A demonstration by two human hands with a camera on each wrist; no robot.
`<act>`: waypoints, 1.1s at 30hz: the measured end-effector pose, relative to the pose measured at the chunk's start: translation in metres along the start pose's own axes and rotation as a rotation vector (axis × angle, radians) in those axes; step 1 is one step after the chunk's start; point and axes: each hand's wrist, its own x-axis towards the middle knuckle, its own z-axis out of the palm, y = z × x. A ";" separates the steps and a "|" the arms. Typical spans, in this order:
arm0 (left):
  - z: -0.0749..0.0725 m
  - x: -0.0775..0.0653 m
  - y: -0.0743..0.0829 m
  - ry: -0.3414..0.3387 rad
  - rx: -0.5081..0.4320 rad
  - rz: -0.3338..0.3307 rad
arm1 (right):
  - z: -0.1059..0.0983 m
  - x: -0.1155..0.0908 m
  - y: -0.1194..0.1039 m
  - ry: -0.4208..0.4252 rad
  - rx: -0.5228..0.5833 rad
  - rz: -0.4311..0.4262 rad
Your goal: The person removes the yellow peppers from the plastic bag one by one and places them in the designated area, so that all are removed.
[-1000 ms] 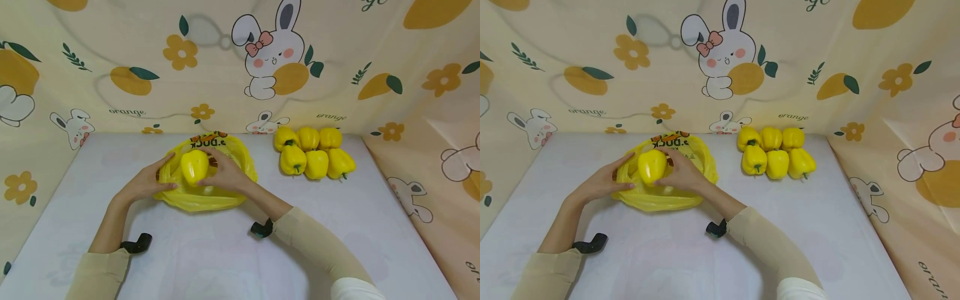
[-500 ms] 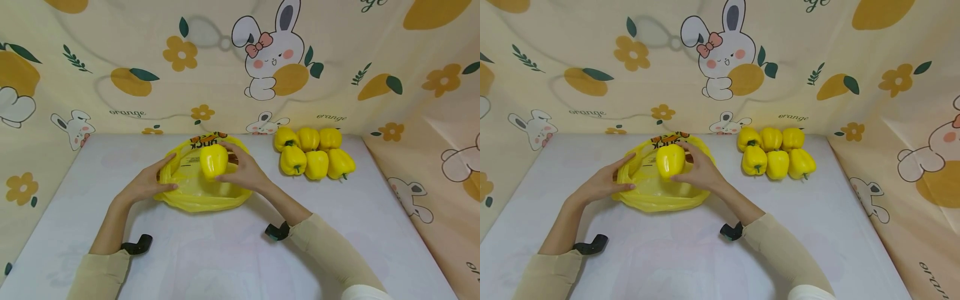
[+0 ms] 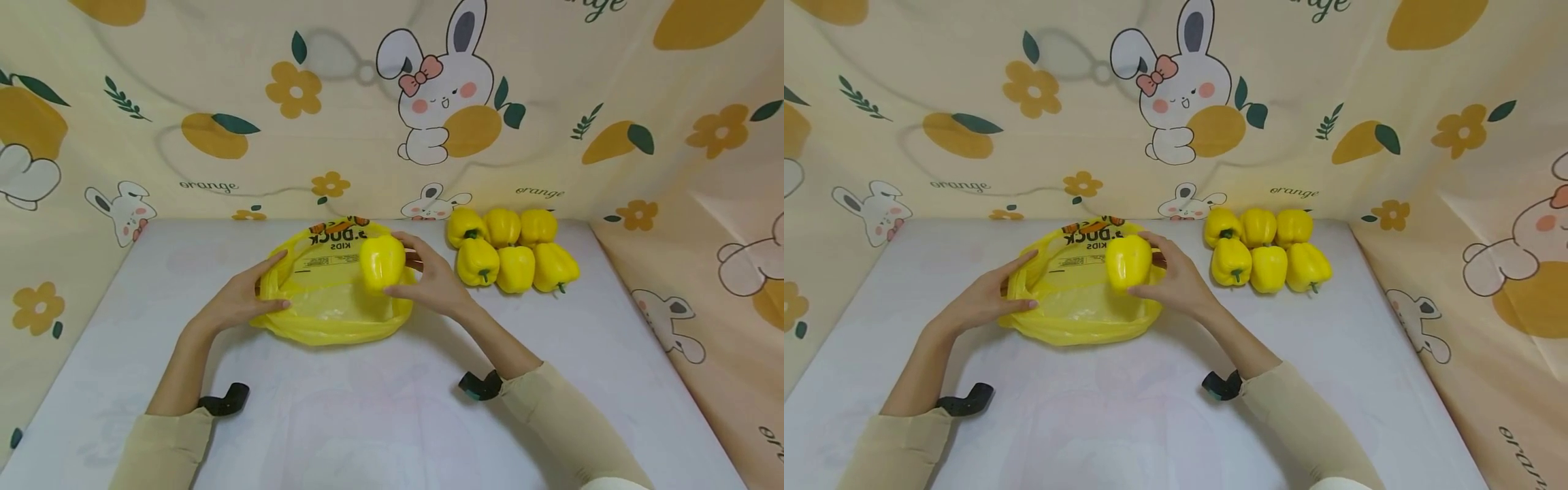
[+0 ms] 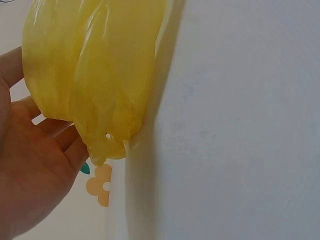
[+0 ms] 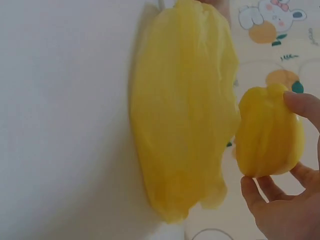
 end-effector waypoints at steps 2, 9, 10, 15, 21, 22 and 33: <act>0.000 0.000 0.000 0.001 0.004 0.004 | -0.004 -0.003 0.001 0.003 0.001 0.009; 0.001 0.003 0.000 -0.005 0.007 -0.002 | -0.017 -0.014 0.007 0.018 0.029 0.024; 0.001 0.003 -0.001 -0.007 0.013 -0.002 | -0.019 -0.016 0.007 0.022 0.024 0.027; -0.001 0.005 -0.001 -0.013 0.023 -0.007 | -0.025 -0.024 0.014 0.035 0.007 0.021; -0.003 0.006 -0.002 -0.019 0.030 -0.005 | -0.029 -0.035 0.023 0.037 0.016 0.029; -0.003 0.006 -0.002 -0.019 0.030 -0.001 | -0.030 -0.037 0.023 0.039 0.008 0.035; -0.003 0.003 -0.001 -0.020 0.035 0.002 | -0.044 -0.066 0.038 0.059 -0.056 0.081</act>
